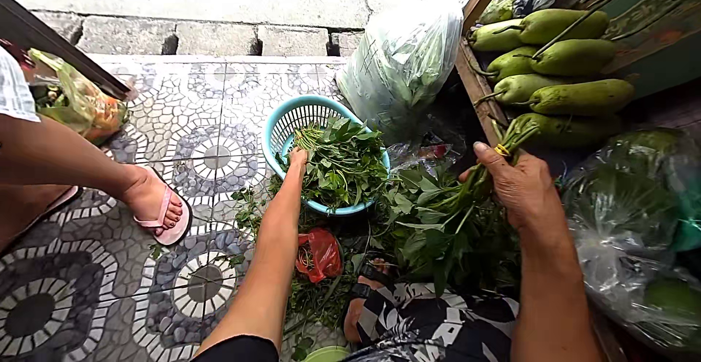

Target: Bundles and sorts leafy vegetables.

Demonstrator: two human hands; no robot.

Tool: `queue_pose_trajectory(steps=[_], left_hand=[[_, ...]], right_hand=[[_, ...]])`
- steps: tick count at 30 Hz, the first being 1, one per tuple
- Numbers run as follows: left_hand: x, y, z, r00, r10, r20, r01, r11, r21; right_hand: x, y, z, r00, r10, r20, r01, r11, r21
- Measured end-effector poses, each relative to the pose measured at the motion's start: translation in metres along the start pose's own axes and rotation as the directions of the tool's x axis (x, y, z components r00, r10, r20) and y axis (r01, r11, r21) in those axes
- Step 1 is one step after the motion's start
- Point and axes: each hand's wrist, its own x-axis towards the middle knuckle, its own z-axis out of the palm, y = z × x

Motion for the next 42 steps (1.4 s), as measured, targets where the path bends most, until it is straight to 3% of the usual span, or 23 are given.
queue_pose_trajectory(steps=[3, 6, 13, 17, 22, 25, 27, 28, 30, 34, 38, 42], left_hand=[[-0.010, 0.006, -0.006, 0.992, 0.123, -0.039, -0.129, 0.956, -0.264], [-0.013, -0.003, -0.012, 0.949, 0.313, 0.031, -0.259, 0.834, -0.487], [-0.060, 0.023, -0.024, 0.835, 0.547, 0.050, -0.480, 0.771, -0.420], [-0.118, 0.059, -0.035, 0.745, 0.651, 0.142, -0.494, 0.683, -0.538], [-0.145, 0.113, -0.065, 0.624, 0.777, 0.080, -0.434, 0.430, -0.791], [-0.173, 0.156, -0.097, 0.723, 0.670, 0.167, -0.261, 0.489, -0.833], [-0.159, 0.167, -0.109, 0.664, 0.730, 0.163, -0.269, 0.437, -0.859], [-0.156, 0.172, -0.115, 0.636, 0.751, 0.181, -0.310, 0.463, -0.831], [-0.169, 0.178, -0.119, 0.661, 0.726, 0.190, -0.398, 0.554, -0.732], [-0.204, 0.182, -0.107, 0.699, 0.671, 0.249, -0.443, 0.679, -0.586], [-0.216, 0.165, -0.081, 0.664, 0.673, 0.325, -0.486, 0.719, -0.497], [-0.237, 0.142, -0.053, 0.674, 0.612, 0.414, -0.463, 0.786, -0.409]], right_hand=[[-0.001, -0.001, 0.002, 1.000, -0.001, 0.009, 0.001, 1.000, 0.017], [-0.002, -0.001, 0.008, 0.999, -0.017, 0.028, 0.016, 0.999, 0.031], [-0.001, -0.006, 0.023, 0.996, 0.041, 0.076, -0.035, 0.996, -0.077], [-0.001, -0.003, 0.020, 0.997, 0.052, 0.062, -0.043, 0.990, -0.135], [-0.001, 0.003, 0.008, 0.998, 0.060, -0.016, -0.061, 0.991, -0.115], [0.007, 0.010, 0.003, 0.996, 0.078, -0.039, -0.081, 0.992, -0.094], [0.010, 0.011, 0.002, 0.995, 0.093, -0.041, -0.096, 0.991, -0.089], [0.011, 0.010, 0.002, 0.994, 0.101, -0.039, -0.104, 0.991, -0.084], [0.008, 0.006, 0.003, 0.995, 0.099, -0.026, -0.100, 0.992, -0.078], [0.003, 0.002, 0.004, 0.993, 0.116, 0.014, -0.116, 0.993, -0.038], [0.001, 0.004, 0.002, 0.992, 0.123, 0.022, -0.122, 0.992, -0.017], [0.003, 0.014, 0.003, 0.996, 0.076, 0.052, -0.072, 0.995, -0.072]])
